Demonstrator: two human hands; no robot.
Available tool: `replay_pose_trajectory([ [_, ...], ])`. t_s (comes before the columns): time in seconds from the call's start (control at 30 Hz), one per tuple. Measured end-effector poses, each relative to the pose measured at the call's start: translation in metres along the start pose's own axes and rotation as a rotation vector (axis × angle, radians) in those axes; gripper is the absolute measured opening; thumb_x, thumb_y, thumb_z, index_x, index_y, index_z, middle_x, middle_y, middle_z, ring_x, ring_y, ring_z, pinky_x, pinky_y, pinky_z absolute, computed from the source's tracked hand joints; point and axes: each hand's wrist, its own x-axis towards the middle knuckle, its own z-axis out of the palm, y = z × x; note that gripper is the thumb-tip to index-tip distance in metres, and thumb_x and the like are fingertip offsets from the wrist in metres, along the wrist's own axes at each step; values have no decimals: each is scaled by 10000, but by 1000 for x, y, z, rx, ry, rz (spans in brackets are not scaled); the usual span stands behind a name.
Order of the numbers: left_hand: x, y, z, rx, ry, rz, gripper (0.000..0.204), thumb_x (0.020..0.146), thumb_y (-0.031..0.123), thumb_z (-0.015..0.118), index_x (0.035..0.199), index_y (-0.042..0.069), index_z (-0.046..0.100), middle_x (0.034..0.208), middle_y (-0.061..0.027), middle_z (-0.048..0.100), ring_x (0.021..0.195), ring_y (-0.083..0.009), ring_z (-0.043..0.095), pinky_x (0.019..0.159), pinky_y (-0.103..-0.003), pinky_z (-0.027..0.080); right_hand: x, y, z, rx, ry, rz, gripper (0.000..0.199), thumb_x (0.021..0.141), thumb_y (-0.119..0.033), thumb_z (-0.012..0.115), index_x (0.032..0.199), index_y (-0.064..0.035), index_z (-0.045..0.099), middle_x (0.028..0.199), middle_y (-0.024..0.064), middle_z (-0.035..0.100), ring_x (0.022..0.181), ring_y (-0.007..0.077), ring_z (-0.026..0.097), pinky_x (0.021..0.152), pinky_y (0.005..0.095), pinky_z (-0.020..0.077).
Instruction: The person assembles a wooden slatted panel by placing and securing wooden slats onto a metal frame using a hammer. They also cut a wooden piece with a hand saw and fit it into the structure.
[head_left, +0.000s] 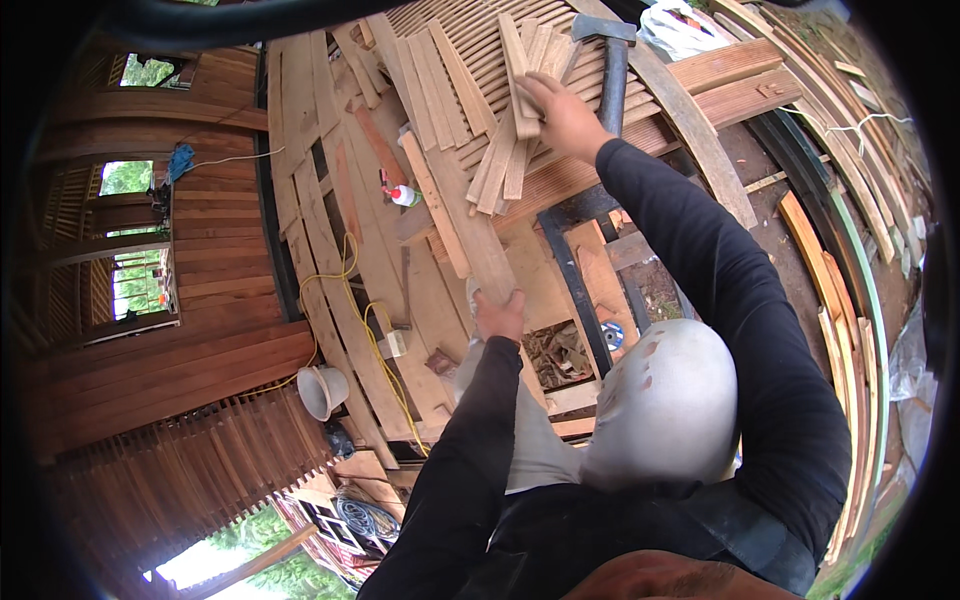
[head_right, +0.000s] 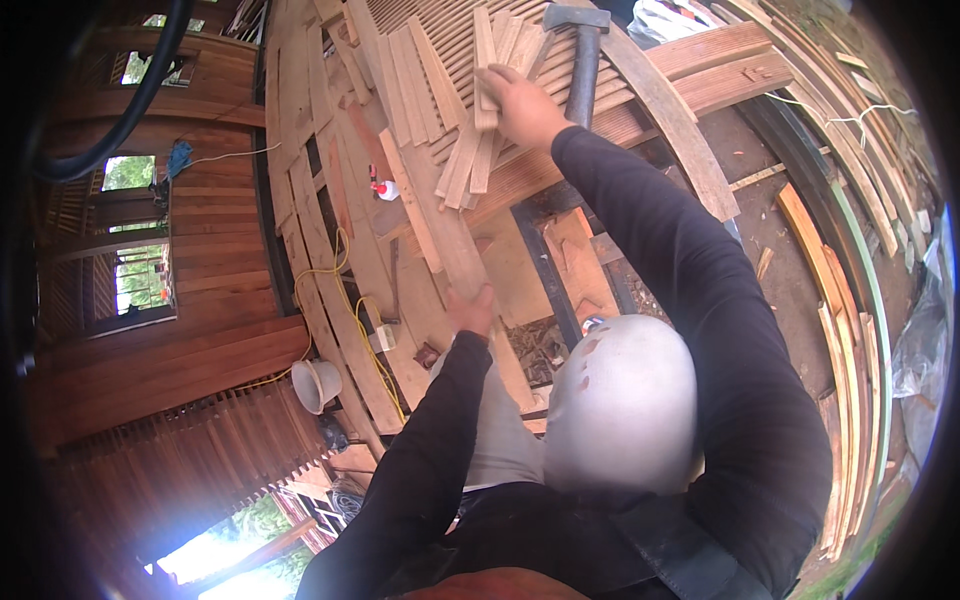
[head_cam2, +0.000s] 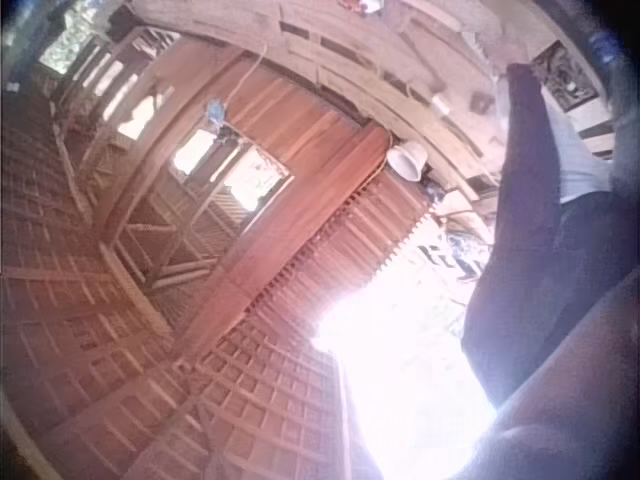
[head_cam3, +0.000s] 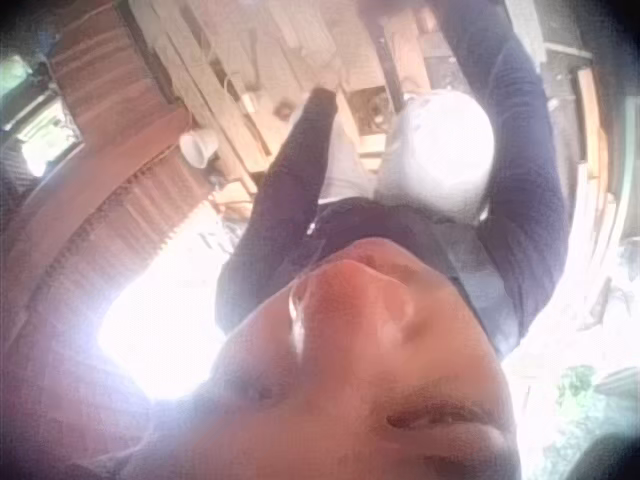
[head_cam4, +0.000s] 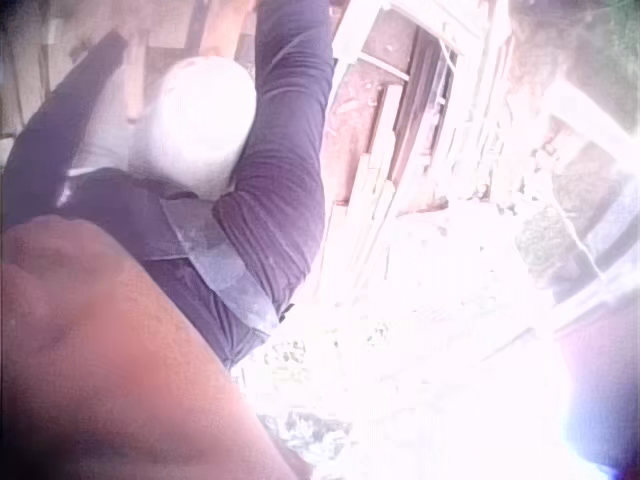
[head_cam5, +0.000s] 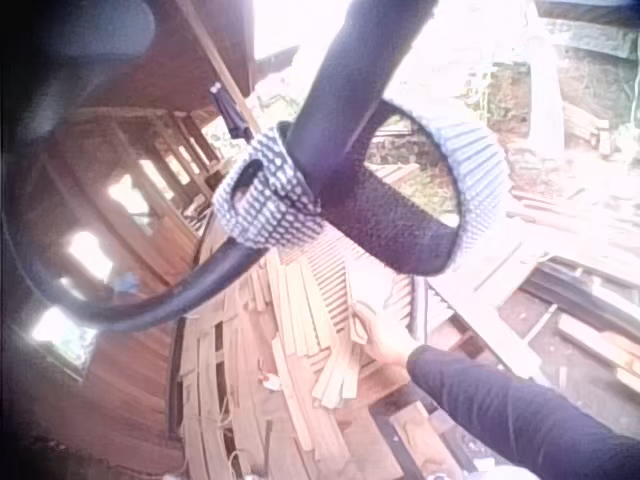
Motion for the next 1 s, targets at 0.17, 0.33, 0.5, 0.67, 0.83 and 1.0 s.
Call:
replay_pose_trajectory([
  [0.17,-1,-14,-5,9,32,-32,687,735,362,765,1220,-42,495,1057,-275,698,1015,-417,683,925,-451,519,-61,-33,36,187,-100,553,369,887,-232,665,1151,18,600,987,246,673,960,419,659,836,475,522],
  [0.33,-6,11,-10,61,-22,-97,693,736,367,760,1223,-45,489,1061,-290,693,1030,-432,674,920,-451,521,-79,-46,63,276,-561,497,350,885,-264,672,1041,48,642,898,256,696,882,418,681,789,474,524],
  [0.5,-7,15,-15,92,-5,-56,722,738,387,754,1236,-54,474,1062,-303,687,1032,-437,671,915,-460,522,-61,-37,65,316,-369,383,272,898,-225,643,969,38,661,842,222,696,795,366,694,724,428,529],
  [0.67,-4,10,-15,143,-10,-120,662,763,368,758,1238,-20,510,1117,-245,692,1052,-395,678,916,-437,529,-133,-39,30,394,-583,447,153,893,-165,664,843,-23,695,768,159,691,652,280,666,638,402,518],
  [0.83,-1,8,-17,99,-72,-126,777,743,427,758,1247,-73,444,1052,-313,679,997,-457,672,894,-473,531,-151,-34,17,644,-470,717,175,984,-151,629,924,4,576,689,46,619,637,84,602,559,264,481],
  [1.0,0,3,-20,-28,-99,-94,776,758,398,775,1259,-84,431,1073,-314,672,1007,-457,670,897,-471,528,-59,-48,19,93,-463,276,230,858,-38,635,1075,1,570,874,126,653,754,251,669,690,348,548],
])
